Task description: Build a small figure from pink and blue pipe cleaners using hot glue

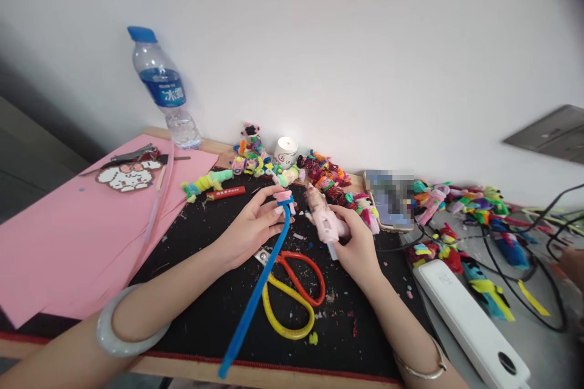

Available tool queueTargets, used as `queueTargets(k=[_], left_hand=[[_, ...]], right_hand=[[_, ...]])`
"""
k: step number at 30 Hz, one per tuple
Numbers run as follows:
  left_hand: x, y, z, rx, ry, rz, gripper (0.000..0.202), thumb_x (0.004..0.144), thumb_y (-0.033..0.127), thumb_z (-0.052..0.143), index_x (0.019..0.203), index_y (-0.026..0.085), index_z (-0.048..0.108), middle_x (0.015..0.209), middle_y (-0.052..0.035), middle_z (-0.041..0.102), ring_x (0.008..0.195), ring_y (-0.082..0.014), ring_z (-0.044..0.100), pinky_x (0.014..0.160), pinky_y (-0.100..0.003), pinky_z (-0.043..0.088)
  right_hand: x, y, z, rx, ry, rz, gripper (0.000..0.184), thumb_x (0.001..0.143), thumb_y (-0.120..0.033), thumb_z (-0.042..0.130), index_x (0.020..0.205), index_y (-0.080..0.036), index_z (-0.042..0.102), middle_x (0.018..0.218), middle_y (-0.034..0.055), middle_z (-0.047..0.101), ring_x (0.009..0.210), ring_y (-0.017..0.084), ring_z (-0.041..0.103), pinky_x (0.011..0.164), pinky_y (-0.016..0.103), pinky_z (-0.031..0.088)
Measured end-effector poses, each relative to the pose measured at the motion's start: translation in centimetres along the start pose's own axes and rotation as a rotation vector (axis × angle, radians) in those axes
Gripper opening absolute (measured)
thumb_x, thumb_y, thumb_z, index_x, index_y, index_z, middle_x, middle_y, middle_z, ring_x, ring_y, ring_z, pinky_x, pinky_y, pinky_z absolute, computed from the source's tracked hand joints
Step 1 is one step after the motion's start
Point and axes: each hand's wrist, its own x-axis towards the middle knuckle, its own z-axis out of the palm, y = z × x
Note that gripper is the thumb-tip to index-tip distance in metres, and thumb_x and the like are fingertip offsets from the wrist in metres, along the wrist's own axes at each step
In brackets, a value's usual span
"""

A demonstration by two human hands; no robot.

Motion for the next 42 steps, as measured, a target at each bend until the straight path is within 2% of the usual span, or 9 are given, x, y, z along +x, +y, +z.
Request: queueTargets(k=[4, 7, 15, 22, 26, 30, 36, 42], left_hand=[[0.1, -0.1, -0.1, -0.038, -0.030, 0.041, 0.028, 0.082, 0.020, 0.062, 0.107, 0.028, 0.055, 0.107, -0.0002, 0.058, 0.086, -0.0118, 0.060, 0.077, -0.025, 0.049], [0.2, -0.2, -0.2, -0.043, -0.043, 0.049, 0.027, 0.082, 0.019, 0.062, 0.107, 0.027, 0.055, 0.109, -0.0005, 0.057, 0.086, -0.0114, 0.059, 0.080, -0.026, 0.048], [0.1, -0.3, -0.3, 0.008, -0.051, 0.017, 0.028, 0.081, 0.021, 0.063, 0.108, 0.028, 0.056, 0.113, -0.0019, 0.055, 0.090, -0.0137, 0.060, 0.085, -0.031, 0.048], [0.1, -0.4, -0.3, 0.036, -0.048, 0.038, 0.027, 0.082, 0.020, 0.061, 0.108, 0.028, 0.056, 0.110, -0.0005, 0.055, 0.084, -0.0093, 0.058, 0.079, -0.025, 0.049], [0.1, -0.4, -0.3, 0.039, -0.057, 0.041, 0.027, 0.082, 0.019, 0.062, 0.107, 0.028, 0.056, 0.111, -0.0005, 0.055, 0.084, -0.0091, 0.058, 0.078, -0.024, 0.049], [0.1, -0.4, -0.3, 0.034, -0.052, 0.034, 0.028, 0.081, 0.020, 0.063, 0.107, 0.027, 0.057, 0.111, -0.0016, 0.056, 0.087, -0.0117, 0.060, 0.080, -0.026, 0.049], [0.1, -0.4, -0.3, 0.035, -0.058, 0.031, 0.029, 0.080, 0.021, 0.064, 0.107, 0.026, 0.056, 0.113, -0.0028, 0.056, 0.087, -0.0135, 0.062, 0.082, -0.029, 0.049], [0.1, -0.3, -0.3, 0.028, -0.050, 0.036, 0.029, 0.079, 0.021, 0.065, 0.107, 0.027, 0.056, 0.113, -0.0024, 0.056, 0.087, -0.0130, 0.062, 0.084, -0.031, 0.049]], right_hand=[[-0.1, -0.4, -0.2, 0.169, 0.040, 0.043, 0.017, 0.078, -0.024, 0.061, 0.094, -0.020, 0.061, 0.085, 0.0030, 0.065, 0.072, 0.018, 0.059, 0.064, 0.030, 0.047], [-0.3, -0.9, -0.2, 0.223, -0.012, 0.026, 0.010, 0.078, -0.028, 0.063, 0.084, -0.019, 0.062, 0.072, 0.0007, 0.062, 0.061, 0.015, 0.055, 0.056, 0.028, 0.045], [-0.4, -0.8, -0.1, 0.197, -0.048, -0.028, 0.009, 0.077, -0.027, 0.062, 0.083, -0.019, 0.062, 0.069, 0.0002, 0.059, 0.058, 0.015, 0.054, 0.053, 0.028, 0.044], [-0.4, -0.8, 0.0, 0.206, -0.058, -0.035, 0.007, 0.077, -0.024, 0.062, 0.080, -0.018, 0.062, 0.068, 0.0003, 0.060, 0.057, 0.014, 0.054, 0.051, 0.026, 0.042], [-0.5, -0.8, 0.1, 0.220, -0.044, -0.015, 0.008, 0.076, -0.025, 0.062, 0.078, -0.017, 0.062, 0.067, 0.0001, 0.059, 0.056, 0.014, 0.054, 0.051, 0.026, 0.042], [-0.6, -0.7, 0.0, 0.229, -0.056, 0.013, 0.009, 0.076, -0.026, 0.063, 0.079, -0.018, 0.062, 0.067, 0.0008, 0.060, 0.057, 0.015, 0.055, 0.050, 0.027, 0.042], [-0.5, -0.6, 0.0, 0.204, -0.059, -0.027, 0.005, 0.078, -0.025, 0.061, 0.079, -0.020, 0.062, 0.067, 0.0017, 0.061, 0.056, 0.017, 0.055, 0.049, 0.030, 0.044], [-0.6, -0.2, 0.1, 0.157, -0.016, -0.033, 0.004, 0.077, -0.024, 0.062, 0.077, -0.020, 0.061, 0.066, 0.0032, 0.062, 0.056, 0.019, 0.056, 0.050, 0.031, 0.046]])
